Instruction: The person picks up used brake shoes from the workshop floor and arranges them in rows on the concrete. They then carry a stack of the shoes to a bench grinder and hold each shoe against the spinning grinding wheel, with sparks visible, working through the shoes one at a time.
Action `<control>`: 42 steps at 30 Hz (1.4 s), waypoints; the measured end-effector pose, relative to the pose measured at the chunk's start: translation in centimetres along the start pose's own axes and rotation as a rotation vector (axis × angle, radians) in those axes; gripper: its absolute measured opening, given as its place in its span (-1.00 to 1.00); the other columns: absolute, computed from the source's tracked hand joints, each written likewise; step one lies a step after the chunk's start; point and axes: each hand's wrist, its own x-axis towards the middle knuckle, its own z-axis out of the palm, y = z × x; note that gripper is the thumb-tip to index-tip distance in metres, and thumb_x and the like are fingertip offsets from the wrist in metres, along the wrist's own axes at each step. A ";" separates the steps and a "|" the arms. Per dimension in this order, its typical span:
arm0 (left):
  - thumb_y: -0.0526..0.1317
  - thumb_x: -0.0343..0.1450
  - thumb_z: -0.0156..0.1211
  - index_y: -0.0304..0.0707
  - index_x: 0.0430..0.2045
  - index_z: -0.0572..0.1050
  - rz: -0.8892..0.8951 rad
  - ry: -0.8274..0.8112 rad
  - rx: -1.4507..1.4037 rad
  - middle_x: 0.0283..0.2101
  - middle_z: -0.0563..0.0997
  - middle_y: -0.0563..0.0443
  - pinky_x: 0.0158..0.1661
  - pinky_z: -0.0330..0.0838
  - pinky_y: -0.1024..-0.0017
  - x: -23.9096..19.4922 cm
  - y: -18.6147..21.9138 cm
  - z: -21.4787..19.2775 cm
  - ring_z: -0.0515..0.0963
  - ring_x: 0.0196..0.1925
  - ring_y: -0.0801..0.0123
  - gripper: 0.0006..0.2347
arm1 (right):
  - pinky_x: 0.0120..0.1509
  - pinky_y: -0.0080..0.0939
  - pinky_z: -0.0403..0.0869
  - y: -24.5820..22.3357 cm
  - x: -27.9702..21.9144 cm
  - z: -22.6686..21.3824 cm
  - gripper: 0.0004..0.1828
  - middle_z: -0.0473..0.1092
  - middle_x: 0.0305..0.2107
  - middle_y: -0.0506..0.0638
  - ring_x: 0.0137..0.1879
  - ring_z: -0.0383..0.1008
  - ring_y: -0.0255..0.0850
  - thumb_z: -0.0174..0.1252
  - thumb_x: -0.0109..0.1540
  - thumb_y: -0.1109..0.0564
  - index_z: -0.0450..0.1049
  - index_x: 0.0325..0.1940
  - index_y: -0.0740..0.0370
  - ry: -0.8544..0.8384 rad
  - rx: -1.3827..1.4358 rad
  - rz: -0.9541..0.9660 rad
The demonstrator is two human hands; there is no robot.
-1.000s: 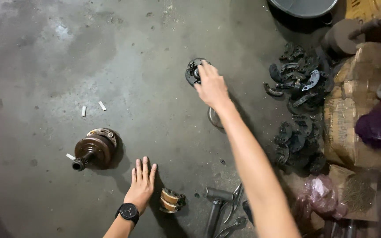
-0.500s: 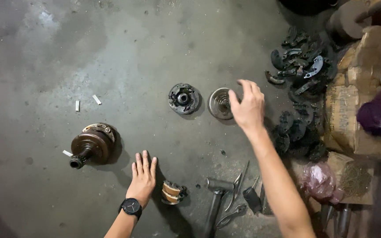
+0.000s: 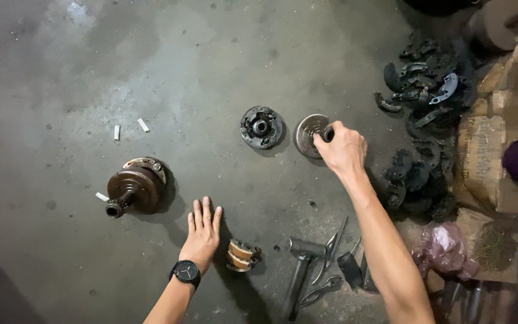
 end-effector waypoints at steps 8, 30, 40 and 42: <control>-0.39 0.37 0.05 -0.44 0.45 -0.10 0.022 -0.084 0.098 0.46 -0.19 -0.69 0.34 0.01 -0.12 -0.1 -0.2 -1.4 -0.09 0.47 -0.51 -0.30 | -0.20 0.05 0.58 -4.7 -0.9 -1.1 -0.62 0.57 -0.35 0.19 -0.36 0.63 0.05 0.31 0.19 -0.04 0.58 -0.11 0.33 -0.071 0.170 -0.119; -0.35 0.30 0.20 -0.45 0.31 0.17 -0.019 0.454 -0.134 0.44 0.02 -0.58 0.29 0.20 -0.02 -8.5 1.9 6.1 0.05 0.50 -0.28 -0.38 | 0.12 0.14 0.43 -10.1 -29.9 11.2 -0.30 0.32 -0.01 0.21 0.11 0.38 0.12 0.38 0.17 0.02 0.32 0.35 0.19 -0.276 -0.017 -0.610; -0.37 0.30 0.24 -0.45 0.04 0.39 -0.021 0.802 -0.862 0.16 0.42 -0.39 0.17 0.40 0.09 -9.3 6.9 7.0 0.42 0.19 -0.22 -0.60 | -0.10 0.11 0.59 -9.0 -30.3 13.7 -0.39 0.36 -0.06 0.30 -0.06 0.52 0.23 0.27 0.07 0.25 0.28 0.19 0.33 -0.234 -0.179 -0.604; -0.37 0.33 0.22 -0.41 0.03 0.41 -0.046 0.794 -0.940 0.13 0.46 -0.34 0.14 0.43 0.11 -7.3 7.6 7.2 0.46 0.17 -0.17 -0.64 | -0.02 0.15 0.58 -8.7 -28.8 13.1 -0.47 0.37 -0.03 0.31 -0.04 0.54 0.26 0.25 0.11 0.25 0.31 0.16 0.27 -0.314 -0.119 -0.517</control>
